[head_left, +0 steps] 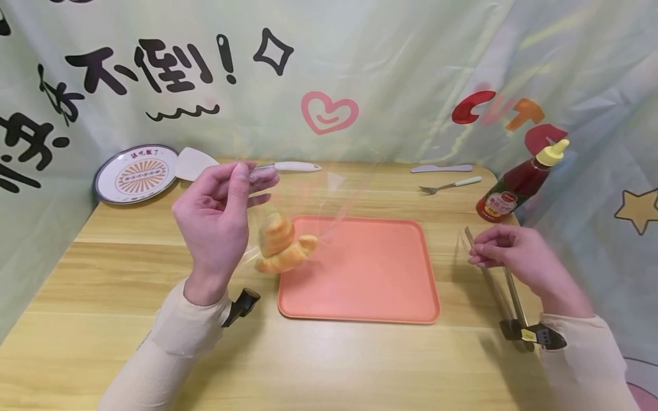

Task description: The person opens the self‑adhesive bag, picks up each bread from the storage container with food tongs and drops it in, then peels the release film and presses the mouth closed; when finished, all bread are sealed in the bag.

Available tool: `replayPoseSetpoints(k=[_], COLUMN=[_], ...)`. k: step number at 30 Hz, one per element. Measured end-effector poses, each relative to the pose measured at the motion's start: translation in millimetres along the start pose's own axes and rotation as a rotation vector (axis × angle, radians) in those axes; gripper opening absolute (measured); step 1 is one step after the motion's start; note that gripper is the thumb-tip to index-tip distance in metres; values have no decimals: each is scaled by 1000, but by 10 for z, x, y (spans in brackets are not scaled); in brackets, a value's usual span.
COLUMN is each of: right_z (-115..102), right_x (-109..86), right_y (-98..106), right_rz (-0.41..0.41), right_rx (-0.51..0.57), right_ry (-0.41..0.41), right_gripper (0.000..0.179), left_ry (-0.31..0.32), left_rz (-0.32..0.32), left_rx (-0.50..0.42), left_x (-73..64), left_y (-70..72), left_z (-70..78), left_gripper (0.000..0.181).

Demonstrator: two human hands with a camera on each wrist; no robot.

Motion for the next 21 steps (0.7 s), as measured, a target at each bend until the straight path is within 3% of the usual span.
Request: replayPoseSetpoints(k=[5,7,13,17,21], right_z=[-25,-38,142,378,509], right_x=[-86,-108,65,241,334], right_y=[-125,-126,-60,-151,-275], right_rz=[-211,-251,-172,-108,-77], right_rx=[-66,-52,-9,-12,-70], right_ry=[21,29,-30,-104,-114], right_gripper=[11,12,15,17,14], left_ry=[1,-1,-3,2,7], left_rz=[-2,-3,-5,-9,-15], left_rx=[-3,-4,-4,7,10], left_x=[-4,-4,-5,-12,-13], left_y=[-4,-6,-7,2,8], left_z=[2,2,-7,-22,-35], left_gripper=[19,18,17,16,16])
Point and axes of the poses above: each hand's wrist, its own x-axis towards the middle knuckle, its own y-axis out of the back of the hand, z = x × y, the point moved 5 cm from there along x, towards the middle knuckle, and after that the axes turned 2 degrees about -z, right-handed, at the moved point
